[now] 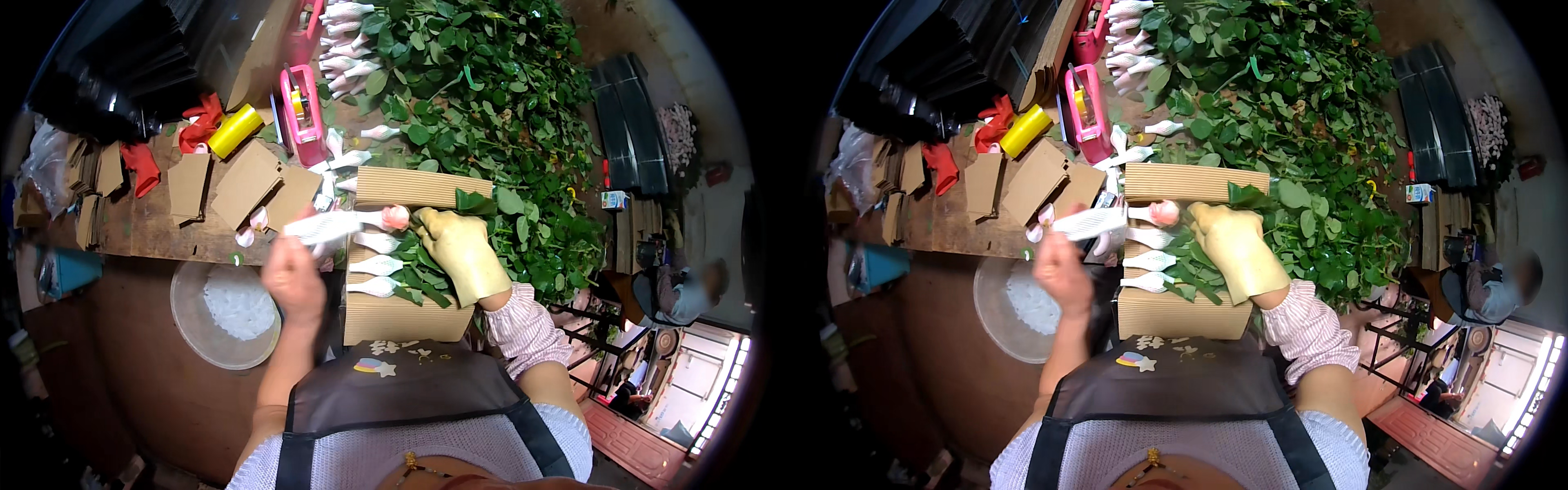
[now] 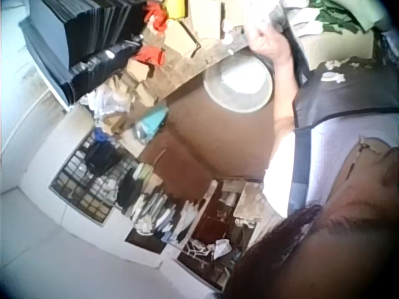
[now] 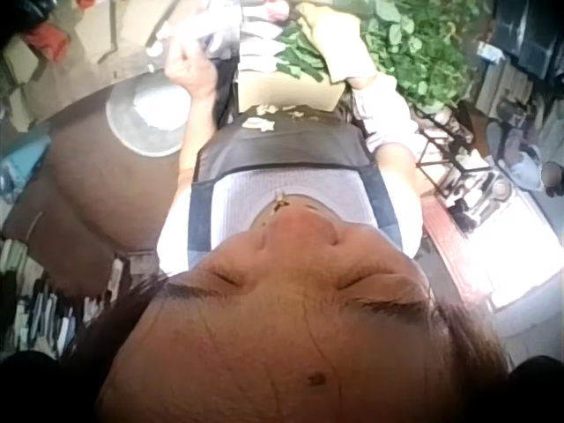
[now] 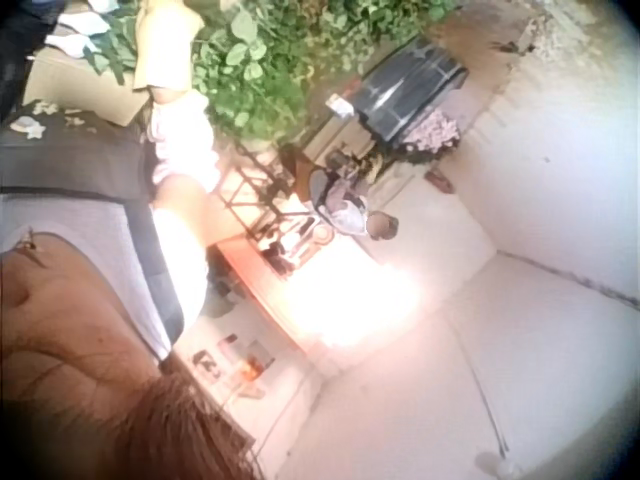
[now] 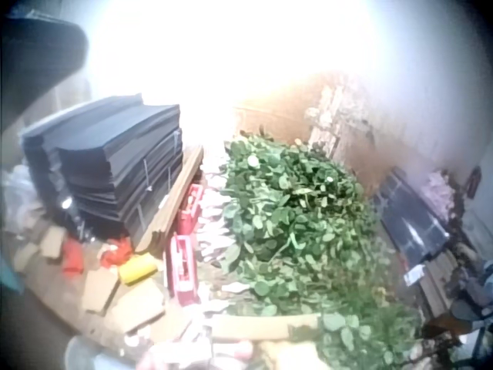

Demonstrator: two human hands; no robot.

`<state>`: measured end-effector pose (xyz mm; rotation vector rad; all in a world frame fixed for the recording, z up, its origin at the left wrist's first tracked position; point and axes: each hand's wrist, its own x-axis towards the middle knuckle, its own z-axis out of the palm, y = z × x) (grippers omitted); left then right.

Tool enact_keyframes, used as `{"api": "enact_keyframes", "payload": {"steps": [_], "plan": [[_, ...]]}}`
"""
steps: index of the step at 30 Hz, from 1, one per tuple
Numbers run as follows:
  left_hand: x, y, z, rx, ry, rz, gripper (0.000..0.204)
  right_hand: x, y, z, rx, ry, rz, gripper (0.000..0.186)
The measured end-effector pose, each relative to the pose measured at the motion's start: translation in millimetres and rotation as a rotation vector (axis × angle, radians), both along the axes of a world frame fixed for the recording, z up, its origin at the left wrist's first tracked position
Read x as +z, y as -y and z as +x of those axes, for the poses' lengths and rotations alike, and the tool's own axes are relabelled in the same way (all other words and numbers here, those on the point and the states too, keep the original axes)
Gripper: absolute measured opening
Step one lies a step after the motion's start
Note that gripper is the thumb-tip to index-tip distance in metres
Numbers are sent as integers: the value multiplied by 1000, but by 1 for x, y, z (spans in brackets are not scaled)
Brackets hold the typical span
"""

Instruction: The person arranges green leaves and pink flowers into a cardboard box. They place the leaves and flowers into the box, close the lid, and then wrap the box with clear plastic film.

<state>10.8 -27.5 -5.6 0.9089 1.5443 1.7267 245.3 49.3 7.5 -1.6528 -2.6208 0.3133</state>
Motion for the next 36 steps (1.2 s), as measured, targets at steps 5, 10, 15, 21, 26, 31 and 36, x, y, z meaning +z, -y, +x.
{"api": "enact_keyframes", "payload": {"steps": [5, 10, 15, 21, 26, 31, 36], "plan": [[-51, -9, -26, -413, 378, -232, 13, 14, 0, -3, 38, -38, 6, 27], [-56, -34, 12, -530, 206, -347, 23, 12, 6, -10, -63, 48, -4, 24], [-56, -20, 18, -387, 180, -204, 25, -5, 3, -2, 18, -18, 70, 20], [-21, -12, -43, -88, 235, -87, 18, -4, 3, 2, 22, -10, 72, 25], [-35, -1, -29, -509, -158, -313, 19, 24, 4, 5, 62, -76, -140, 45], [-30, -16, 10, -521, -407, -293, 30, 8, 12, -2, 39, 50, -46, 43], [-36, -2, 7, -414, -183, -166, 31, -2, 12, -3, 7, 111, -69, 44]]}}
